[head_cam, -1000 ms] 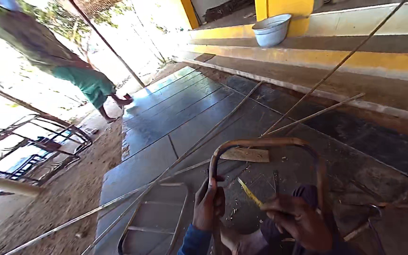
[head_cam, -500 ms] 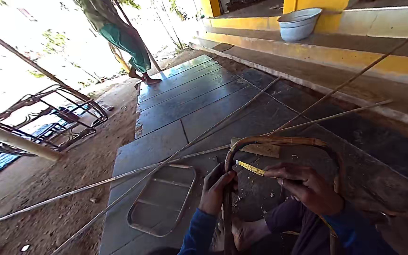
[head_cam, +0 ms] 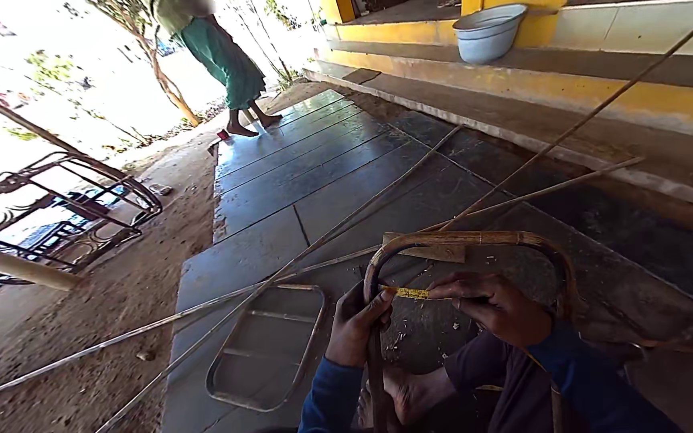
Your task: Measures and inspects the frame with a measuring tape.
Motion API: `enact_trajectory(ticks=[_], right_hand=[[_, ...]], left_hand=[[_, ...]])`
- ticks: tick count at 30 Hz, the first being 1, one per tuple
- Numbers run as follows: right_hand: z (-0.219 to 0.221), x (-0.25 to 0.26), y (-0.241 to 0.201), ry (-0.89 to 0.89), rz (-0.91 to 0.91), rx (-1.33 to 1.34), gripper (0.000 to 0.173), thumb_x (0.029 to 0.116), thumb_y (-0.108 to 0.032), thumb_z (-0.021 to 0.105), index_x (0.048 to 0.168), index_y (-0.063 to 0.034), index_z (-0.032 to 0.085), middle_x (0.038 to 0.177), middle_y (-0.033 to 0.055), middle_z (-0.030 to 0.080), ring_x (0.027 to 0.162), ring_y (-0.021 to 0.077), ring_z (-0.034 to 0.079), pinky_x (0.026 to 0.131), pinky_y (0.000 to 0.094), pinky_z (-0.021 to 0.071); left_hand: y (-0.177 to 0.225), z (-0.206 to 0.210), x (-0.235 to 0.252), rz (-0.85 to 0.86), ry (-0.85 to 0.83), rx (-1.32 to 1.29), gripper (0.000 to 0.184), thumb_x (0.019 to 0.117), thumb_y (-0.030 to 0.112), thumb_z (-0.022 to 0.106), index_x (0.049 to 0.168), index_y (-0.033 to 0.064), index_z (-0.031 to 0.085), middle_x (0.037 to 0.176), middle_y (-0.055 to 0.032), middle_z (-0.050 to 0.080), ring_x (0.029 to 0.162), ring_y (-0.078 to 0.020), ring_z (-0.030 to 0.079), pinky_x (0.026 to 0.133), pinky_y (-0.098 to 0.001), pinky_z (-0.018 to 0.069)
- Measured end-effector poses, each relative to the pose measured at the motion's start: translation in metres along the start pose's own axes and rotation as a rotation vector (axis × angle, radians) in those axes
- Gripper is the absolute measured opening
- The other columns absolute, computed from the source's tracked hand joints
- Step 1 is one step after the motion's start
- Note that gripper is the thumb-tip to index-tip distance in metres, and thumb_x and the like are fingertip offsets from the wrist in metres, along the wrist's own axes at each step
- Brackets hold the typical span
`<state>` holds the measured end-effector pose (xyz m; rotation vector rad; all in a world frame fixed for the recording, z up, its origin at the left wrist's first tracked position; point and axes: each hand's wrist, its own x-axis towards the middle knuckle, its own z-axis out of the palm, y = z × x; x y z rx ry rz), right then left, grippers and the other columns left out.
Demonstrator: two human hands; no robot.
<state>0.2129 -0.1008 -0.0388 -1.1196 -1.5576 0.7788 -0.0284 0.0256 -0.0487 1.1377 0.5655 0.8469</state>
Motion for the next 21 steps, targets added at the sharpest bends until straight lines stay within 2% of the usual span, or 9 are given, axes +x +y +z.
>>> enact_trajectory(ticks=[2, 4, 5, 8, 11, 14, 18, 21], right_hand=[[0.004, 0.001, 0.003, 0.023, -0.013, -0.056, 0.036, 0.0966, -0.001, 0.055, 0.122, -0.0161, 0.077, 0.122, -0.0045, 0.072, 0.070, 0.0025, 0.061, 0.060, 0.0217, 0.0543], [0.004, -0.001, 0.005, 0.046, -0.008, -0.116, 0.037, 0.0970, -0.003, 0.058, 0.127, -0.0175, 0.074, 0.119, -0.0041, 0.072, 0.080, 0.0035, 0.065, 0.069, 0.0236, 0.0578], [0.003, -0.003, 0.006, 0.069, -0.003, -0.137, 0.036, 0.0967, -0.005, 0.060, 0.127, -0.0175, 0.074, 0.115, -0.0038, 0.072, 0.080, 0.0038, 0.065, 0.069, 0.0243, 0.0581], [-0.001, -0.012, 0.005, 0.129, 0.030, -0.184, 0.025, 0.0972, -0.011, 0.067, 0.120, -0.0155, 0.076, 0.104, -0.0039, 0.074, 0.072, 0.0037, 0.064, 0.064, 0.0232, 0.0577], [-0.001, -0.017, 0.000, 0.213, 0.071, -0.256, 0.017, 0.0941, -0.016, 0.073, 0.111, -0.0150, 0.078, 0.091, -0.0068, 0.074, 0.065, 0.0024, 0.063, 0.059, 0.0214, 0.0565], [-0.004, -0.022, -0.003, 0.234, 0.087, -0.278, 0.016, 0.0936, -0.017, 0.074, 0.109, -0.0139, 0.078, 0.090, -0.0060, 0.074, 0.067, 0.0024, 0.065, 0.061, 0.0211, 0.0586], [-0.006, -0.037, -0.018, 0.268, 0.099, -0.374, 0.021, 0.0934, -0.021, 0.075, 0.113, -0.0143, 0.077, 0.093, -0.0049, 0.074, 0.075, 0.0024, 0.068, 0.068, 0.0230, 0.0604], [-0.011, -0.063, -0.034, 0.281, 0.140, -0.441, 0.023, 0.0963, -0.025, 0.072, 0.117, -0.0151, 0.075, 0.096, -0.0048, 0.074, 0.080, 0.0025, 0.068, 0.074, 0.0230, 0.0596]], left_hand=[[0.000, 0.000, 0.000, 0.011, -0.009, -0.018, 0.031, 0.0871, 0.025, 0.082, 0.100, 0.0011, 0.067, 0.068, -0.0101, 0.059, 0.052, -0.0112, 0.056, 0.050, -0.0244, 0.0507], [0.001, 0.000, -0.001, 0.007, 0.007, -0.033, 0.029, 0.0866, 0.022, 0.082, 0.099, 0.0001, 0.067, 0.069, -0.0104, 0.059, 0.049, -0.0106, 0.053, 0.048, -0.0245, 0.0498], [0.002, 0.000, -0.001, -0.002, 0.026, -0.036, 0.028, 0.0849, 0.021, 0.082, 0.097, 0.0001, 0.067, 0.068, -0.0105, 0.059, 0.048, -0.0103, 0.052, 0.047, -0.0245, 0.0492], [0.002, 0.000, -0.002, -0.033, 0.071, -0.045, 0.026, 0.0829, 0.017, 0.083, 0.093, -0.0003, 0.067, 0.067, -0.0108, 0.060, 0.045, -0.0097, 0.052, 0.043, -0.0239, 0.0485], [0.002, 0.002, -0.002, -0.049, 0.125, -0.037, 0.022, 0.0832, 0.014, 0.080, 0.091, -0.0013, 0.067, 0.064, -0.0121, 0.061, 0.042, -0.0105, 0.052, 0.041, -0.0241, 0.0476], [0.002, 0.004, -0.003, -0.041, 0.153, -0.030, 0.019, 0.0877, 0.014, 0.074, 0.094, -0.0022, 0.066, 0.067, -0.0133, 0.063, 0.042, -0.0104, 0.053, 0.040, -0.0237, 0.0480], [0.001, 0.002, -0.005, -0.020, 0.183, 0.066, 0.016, 0.0959, 0.015, 0.062, 0.100, 0.0002, 0.064, 0.071, -0.0094, 0.064, 0.043, -0.0084, 0.051, 0.039, -0.0223, 0.0466], [-0.004, -0.001, -0.005, 0.008, 0.175, 0.085, 0.014, 0.0974, 0.016, 0.061, 0.098, 0.0021, 0.063, 0.070, -0.0072, 0.066, 0.042, -0.0077, 0.051, 0.039, -0.0223, 0.0470]])
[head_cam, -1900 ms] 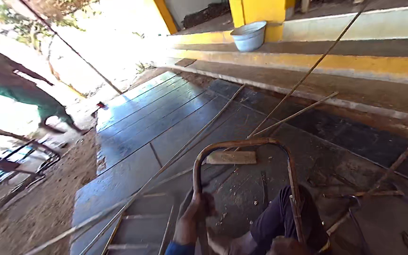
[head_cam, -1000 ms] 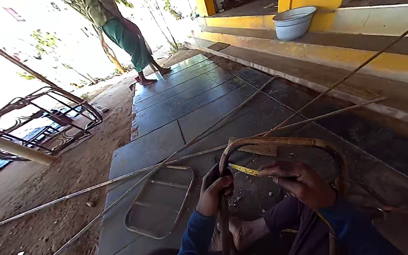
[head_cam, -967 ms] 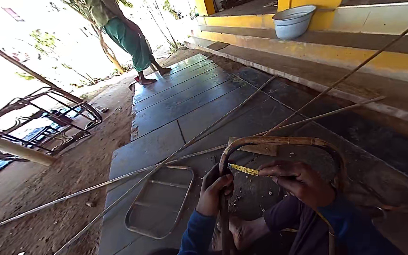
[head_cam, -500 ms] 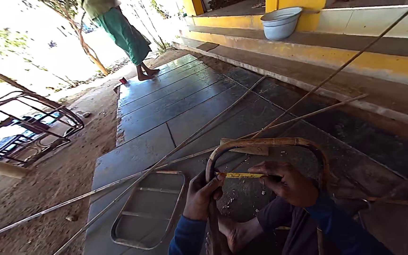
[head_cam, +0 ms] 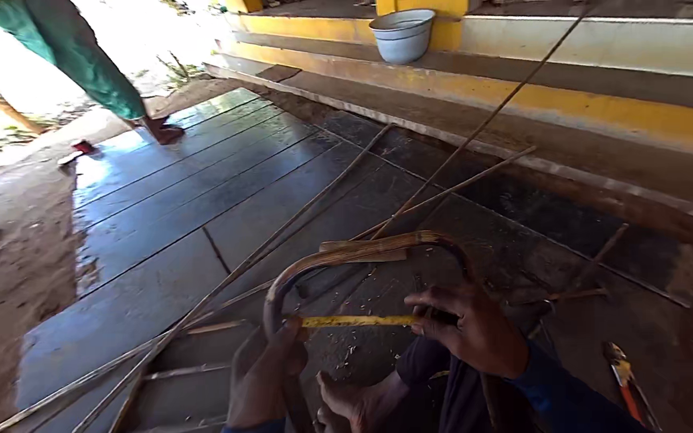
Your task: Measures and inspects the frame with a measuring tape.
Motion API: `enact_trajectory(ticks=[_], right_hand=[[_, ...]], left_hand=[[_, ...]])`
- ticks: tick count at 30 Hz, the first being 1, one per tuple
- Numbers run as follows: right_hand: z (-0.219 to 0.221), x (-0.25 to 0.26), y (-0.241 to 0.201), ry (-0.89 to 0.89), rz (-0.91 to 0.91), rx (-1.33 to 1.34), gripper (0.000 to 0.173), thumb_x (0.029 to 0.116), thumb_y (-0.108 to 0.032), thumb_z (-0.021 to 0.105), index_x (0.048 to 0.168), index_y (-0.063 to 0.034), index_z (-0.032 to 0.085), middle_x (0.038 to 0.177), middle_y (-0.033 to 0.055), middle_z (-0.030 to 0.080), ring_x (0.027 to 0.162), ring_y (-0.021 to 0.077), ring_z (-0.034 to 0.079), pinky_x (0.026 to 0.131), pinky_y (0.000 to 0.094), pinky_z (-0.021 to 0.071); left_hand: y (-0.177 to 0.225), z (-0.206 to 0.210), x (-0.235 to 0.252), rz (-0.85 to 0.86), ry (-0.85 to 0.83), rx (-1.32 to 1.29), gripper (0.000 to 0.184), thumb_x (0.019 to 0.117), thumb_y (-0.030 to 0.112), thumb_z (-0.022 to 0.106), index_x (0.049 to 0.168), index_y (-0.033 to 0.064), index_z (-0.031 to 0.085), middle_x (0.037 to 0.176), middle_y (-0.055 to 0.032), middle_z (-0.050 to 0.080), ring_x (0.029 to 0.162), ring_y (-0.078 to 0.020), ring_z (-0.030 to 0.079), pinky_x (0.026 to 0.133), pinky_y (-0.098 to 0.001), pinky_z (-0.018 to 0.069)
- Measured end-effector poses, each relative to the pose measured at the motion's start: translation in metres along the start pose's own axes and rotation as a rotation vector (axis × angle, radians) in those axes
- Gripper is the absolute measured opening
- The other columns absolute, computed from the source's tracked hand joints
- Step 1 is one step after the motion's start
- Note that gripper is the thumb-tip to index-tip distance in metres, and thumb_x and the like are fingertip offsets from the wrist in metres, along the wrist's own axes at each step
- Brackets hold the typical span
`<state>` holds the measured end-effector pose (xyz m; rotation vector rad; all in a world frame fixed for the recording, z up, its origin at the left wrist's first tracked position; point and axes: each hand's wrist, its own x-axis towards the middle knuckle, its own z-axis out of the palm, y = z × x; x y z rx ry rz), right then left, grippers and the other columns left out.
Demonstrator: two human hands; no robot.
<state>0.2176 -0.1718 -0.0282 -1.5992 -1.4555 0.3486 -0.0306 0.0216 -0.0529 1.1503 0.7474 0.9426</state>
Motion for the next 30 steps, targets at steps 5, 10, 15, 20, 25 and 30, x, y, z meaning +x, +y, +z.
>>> enact_trajectory(ticks=[5, 10, 15, 20, 25, 30], right_hand=[[-0.031, -0.021, -0.001, -0.055, 0.104, 0.018, 0.024, 0.0951, -0.023, 0.074, 0.117, -0.0157, 0.074, 0.093, -0.0067, 0.073, 0.080, 0.0010, 0.067, 0.074, 0.0199, 0.0587], [-0.052, -0.017, -0.005, -0.090, 0.167, 0.041, 0.022, 0.0911, -0.026, 0.079, 0.111, -0.0162, 0.076, 0.080, -0.0076, 0.070, 0.070, 0.0006, 0.064, 0.064, 0.0194, 0.0567], [-0.071, -0.017, 0.003, -0.086, 0.195, 0.005, 0.019, 0.0899, -0.022, 0.080, 0.108, -0.0190, 0.077, 0.088, -0.0091, 0.074, 0.077, 0.0017, 0.069, 0.070, 0.0241, 0.0616], [-0.094, -0.021, 0.030, 0.168, 0.166, -0.091, 0.015, 0.0847, -0.018, 0.084, 0.098, -0.0172, 0.076, 0.088, -0.0091, 0.075, 0.076, 0.0031, 0.071, 0.068, 0.0253, 0.0634], [-0.100, -0.020, 0.046, 0.167, 0.183, 0.009, 0.012, 0.0848, -0.012, 0.084, 0.094, -0.0134, 0.076, 0.086, -0.0048, 0.075, 0.074, 0.0065, 0.071, 0.067, 0.0260, 0.0634], [-0.098, -0.017, 0.059, 0.173, 0.206, 0.060, 0.013, 0.0835, -0.009, 0.084, 0.093, -0.0113, 0.076, 0.084, -0.0028, 0.075, 0.074, 0.0079, 0.071, 0.069, 0.0274, 0.0635]], left_hand=[[-0.005, 0.004, -0.001, 0.021, -0.046, 0.027, 0.014, 0.1001, 0.017, 0.058, 0.096, 0.0046, 0.063, 0.067, -0.0044, 0.064, 0.041, -0.0064, 0.049, 0.038, -0.0210, 0.0457], [-0.010, 0.002, 0.003, 0.028, -0.071, 0.035, 0.014, 0.1010, 0.019, 0.058, 0.098, 0.0053, 0.061, 0.065, -0.0026, 0.061, 0.041, -0.0070, 0.048, 0.038, -0.0218, 0.0445], [-0.017, -0.006, 0.005, 0.023, -0.051, 0.054, 0.015, 0.1028, 0.019, 0.054, 0.101, 0.0059, 0.059, 0.068, -0.0020, 0.059, 0.042, -0.0069, 0.046, 0.038, -0.0211, 0.0435], [-0.024, -0.023, 0.006, -0.002, -0.035, 0.071, 0.017, 0.1048, 0.023, 0.052, 0.100, 0.0074, 0.059, 0.070, -0.0011, 0.059, 0.043, -0.0070, 0.046, 0.038, -0.0214, 0.0429], [-0.026, -0.021, 0.005, 0.003, -0.056, 0.056, 0.017, 0.1072, 0.021, 0.048, 0.104, 0.0077, 0.057, 0.069, -0.0010, 0.060, 0.044, -0.0073, 0.048, 0.039, -0.0214, 0.0434], [-0.025, -0.020, 0.004, 0.021, -0.073, 0.056, 0.016, 0.1074, 0.021, 0.046, 0.103, 0.0089, 0.056, 0.069, -0.0004, 0.059, 0.043, -0.0069, 0.048, 0.039, -0.0207, 0.0436]])
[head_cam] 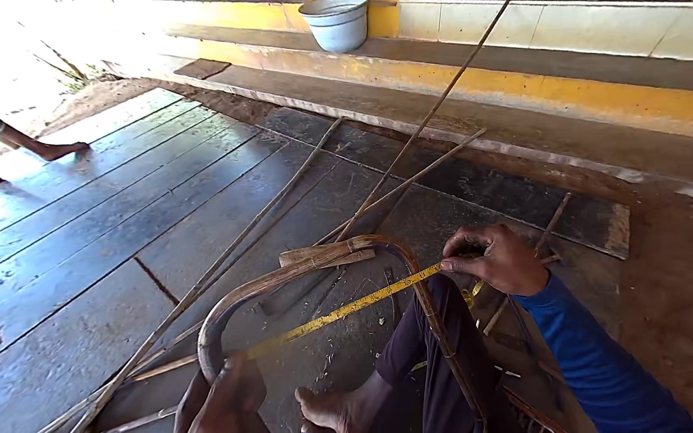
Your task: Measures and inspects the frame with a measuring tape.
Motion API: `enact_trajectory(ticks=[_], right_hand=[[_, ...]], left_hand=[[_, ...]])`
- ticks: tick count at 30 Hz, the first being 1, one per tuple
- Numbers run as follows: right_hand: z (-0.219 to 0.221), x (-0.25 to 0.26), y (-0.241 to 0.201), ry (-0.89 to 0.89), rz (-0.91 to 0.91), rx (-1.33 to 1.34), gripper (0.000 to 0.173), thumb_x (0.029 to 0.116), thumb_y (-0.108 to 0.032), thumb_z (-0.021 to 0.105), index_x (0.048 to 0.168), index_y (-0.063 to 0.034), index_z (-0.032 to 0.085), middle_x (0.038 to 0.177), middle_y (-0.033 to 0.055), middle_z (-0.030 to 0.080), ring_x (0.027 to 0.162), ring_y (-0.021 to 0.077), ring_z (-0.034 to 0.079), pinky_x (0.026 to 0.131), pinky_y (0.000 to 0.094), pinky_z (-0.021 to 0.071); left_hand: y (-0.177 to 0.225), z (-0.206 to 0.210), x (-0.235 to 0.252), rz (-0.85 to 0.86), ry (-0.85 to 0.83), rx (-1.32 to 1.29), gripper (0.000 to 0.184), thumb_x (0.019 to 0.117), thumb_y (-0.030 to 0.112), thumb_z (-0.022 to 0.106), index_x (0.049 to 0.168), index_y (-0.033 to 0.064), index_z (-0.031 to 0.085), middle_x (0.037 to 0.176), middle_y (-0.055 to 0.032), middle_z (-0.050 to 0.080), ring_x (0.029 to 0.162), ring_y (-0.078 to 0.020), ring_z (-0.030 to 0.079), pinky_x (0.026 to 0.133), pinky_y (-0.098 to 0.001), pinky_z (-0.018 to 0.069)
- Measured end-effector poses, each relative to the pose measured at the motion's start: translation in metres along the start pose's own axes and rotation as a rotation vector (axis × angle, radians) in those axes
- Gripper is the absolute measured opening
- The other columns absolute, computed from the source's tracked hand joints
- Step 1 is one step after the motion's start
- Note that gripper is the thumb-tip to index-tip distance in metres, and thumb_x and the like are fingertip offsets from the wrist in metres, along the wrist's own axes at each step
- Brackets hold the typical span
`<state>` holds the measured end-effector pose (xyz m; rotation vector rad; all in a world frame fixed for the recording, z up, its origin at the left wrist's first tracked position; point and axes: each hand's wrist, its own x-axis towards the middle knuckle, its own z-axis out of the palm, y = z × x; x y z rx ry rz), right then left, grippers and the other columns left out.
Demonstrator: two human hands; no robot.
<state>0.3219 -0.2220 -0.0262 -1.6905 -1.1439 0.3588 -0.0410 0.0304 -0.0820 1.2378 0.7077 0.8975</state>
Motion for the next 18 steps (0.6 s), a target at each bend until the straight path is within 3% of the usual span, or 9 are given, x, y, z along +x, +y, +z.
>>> enact_trajectory(ticks=[18], right_hand=[[0.0041, 0.0082, 0.0011, 0.019, -0.065, 0.035, 0.013, 0.0839, -0.007, 0.083, 0.094, -0.0084, 0.076, 0.085, -0.0009, 0.076, 0.073, 0.0082, 0.072, 0.068, 0.0264, 0.0636]], left_hand=[[-0.0028, -0.0006, 0.0015, -0.016, 0.032, -0.018, 0.016, 0.1073, 0.019, 0.045, 0.104, 0.0071, 0.055, 0.067, -0.0015, 0.059, 0.042, -0.0076, 0.049, 0.038, -0.0207, 0.0432]])
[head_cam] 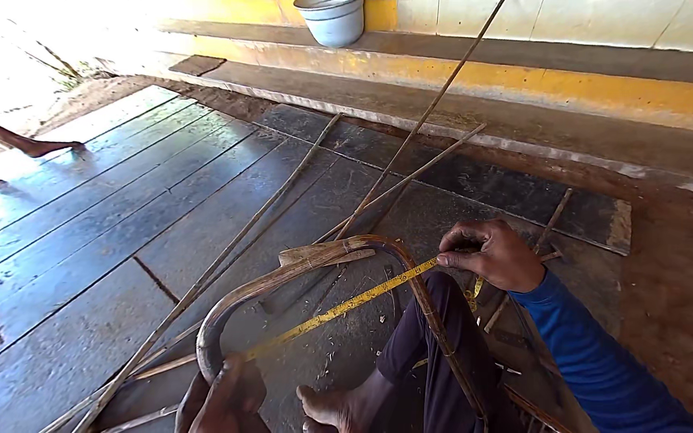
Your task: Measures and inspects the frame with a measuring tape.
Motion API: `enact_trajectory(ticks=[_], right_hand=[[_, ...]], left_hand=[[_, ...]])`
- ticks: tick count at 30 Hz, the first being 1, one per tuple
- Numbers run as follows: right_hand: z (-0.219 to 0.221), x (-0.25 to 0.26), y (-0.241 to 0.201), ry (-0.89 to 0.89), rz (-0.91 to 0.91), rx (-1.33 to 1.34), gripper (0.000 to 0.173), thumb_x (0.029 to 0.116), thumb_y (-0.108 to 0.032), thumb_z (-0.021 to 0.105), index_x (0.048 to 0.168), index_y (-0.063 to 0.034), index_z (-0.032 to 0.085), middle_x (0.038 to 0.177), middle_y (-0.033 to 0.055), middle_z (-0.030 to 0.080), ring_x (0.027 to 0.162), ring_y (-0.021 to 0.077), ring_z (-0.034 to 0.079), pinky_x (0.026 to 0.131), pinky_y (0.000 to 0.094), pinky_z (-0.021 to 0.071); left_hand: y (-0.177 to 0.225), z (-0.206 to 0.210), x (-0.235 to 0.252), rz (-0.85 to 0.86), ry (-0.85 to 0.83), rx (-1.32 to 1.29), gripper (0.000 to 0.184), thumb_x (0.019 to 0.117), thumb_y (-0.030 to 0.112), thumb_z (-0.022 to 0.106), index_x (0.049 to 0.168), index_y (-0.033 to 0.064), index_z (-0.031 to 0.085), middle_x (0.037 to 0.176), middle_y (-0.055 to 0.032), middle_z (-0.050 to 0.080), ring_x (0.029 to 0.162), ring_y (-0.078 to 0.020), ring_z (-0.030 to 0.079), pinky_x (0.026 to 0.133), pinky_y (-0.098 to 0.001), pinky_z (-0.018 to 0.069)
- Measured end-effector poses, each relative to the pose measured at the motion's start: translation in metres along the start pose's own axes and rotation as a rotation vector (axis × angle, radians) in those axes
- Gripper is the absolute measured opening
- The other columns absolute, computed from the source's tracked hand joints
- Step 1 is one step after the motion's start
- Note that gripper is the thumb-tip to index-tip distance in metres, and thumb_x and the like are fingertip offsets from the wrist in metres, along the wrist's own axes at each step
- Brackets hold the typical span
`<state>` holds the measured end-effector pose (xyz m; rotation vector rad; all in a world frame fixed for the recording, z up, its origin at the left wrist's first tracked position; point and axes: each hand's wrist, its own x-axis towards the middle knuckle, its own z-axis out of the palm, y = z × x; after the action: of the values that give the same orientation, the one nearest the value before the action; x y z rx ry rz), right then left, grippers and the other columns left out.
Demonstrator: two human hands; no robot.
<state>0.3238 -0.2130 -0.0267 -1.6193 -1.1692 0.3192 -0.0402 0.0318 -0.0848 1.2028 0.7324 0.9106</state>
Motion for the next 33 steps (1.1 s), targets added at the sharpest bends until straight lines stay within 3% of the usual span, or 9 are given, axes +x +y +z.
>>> enact_trajectory(ticks=[23, 26, 29, 31, 33], right_hand=[[0.006, 0.006, 0.005, 0.019, -0.008, 0.035, 0.012, 0.0847, -0.006, 0.083, 0.094, -0.0067, 0.075, 0.085, 0.0012, 0.075, 0.072, 0.0114, 0.072, 0.066, 0.0285, 0.0644], [0.005, 0.006, 0.006, -0.016, 0.001, -0.015, 0.012, 0.0854, -0.010, 0.080, 0.096, -0.0100, 0.075, 0.084, -0.0011, 0.074, 0.070, 0.0106, 0.070, 0.064, 0.0293, 0.0628], [-0.001, -0.002, -0.001, -0.361, 0.027, 0.048, 0.028, 0.0852, -0.024, 0.081, 0.111, -0.0148, 0.073, 0.085, -0.0027, 0.072, 0.069, 0.0108, 0.068, 0.061, 0.0296, 0.0602], [-0.002, -0.011, 0.001, -0.711, -0.012, 0.108, 0.045, 0.0874, -0.041, 0.081, 0.126, -0.0199, 0.070, 0.096, -0.0043, 0.074, 0.080, 0.0079, 0.070, 0.070, 0.0284, 0.0622], [0.010, -0.021, 0.000, -0.867, -0.099, 0.058, 0.056, 0.0889, -0.053, 0.076, 0.134, -0.0211, 0.067, 0.111, -0.0035, 0.074, 0.096, 0.0065, 0.071, 0.083, 0.0292, 0.0626]], left_hand=[[0.000, 0.001, -0.001, 0.020, 0.029, 0.004, 0.017, 0.1060, 0.019, 0.047, 0.102, 0.0058, 0.057, 0.066, -0.0014, 0.057, 0.042, -0.0075, 0.047, 0.037, -0.0211, 0.0428], [-0.001, 0.006, -0.001, 0.023, 0.067, 0.044, 0.016, 0.1031, 0.020, 0.050, 0.099, 0.0067, 0.060, 0.066, -0.0003, 0.057, 0.043, -0.0067, 0.047, 0.039, -0.0209, 0.0435], [0.003, 0.009, -0.002, -0.009, 0.122, 0.048, 0.017, 0.1025, 0.019, 0.051, 0.103, 0.0040, 0.060, 0.066, -0.0027, 0.057, 0.044, -0.0072, 0.047, 0.040, -0.0215, 0.0441], [0.003, 0.008, -0.002, -0.022, 0.128, 0.028, 0.018, 0.1023, 0.019, 0.053, 0.102, 0.0029, 0.061, 0.068, -0.0043, 0.058, 0.044, -0.0081, 0.047, 0.041, -0.0226, 0.0445], [0.002, 0.007, -0.002, -0.035, 0.123, 0.011, 0.019, 0.1022, 0.019, 0.053, 0.103, 0.0028, 0.062, 0.070, -0.0051, 0.058, 0.045, -0.0080, 0.046, 0.042, -0.0222, 0.0438]])
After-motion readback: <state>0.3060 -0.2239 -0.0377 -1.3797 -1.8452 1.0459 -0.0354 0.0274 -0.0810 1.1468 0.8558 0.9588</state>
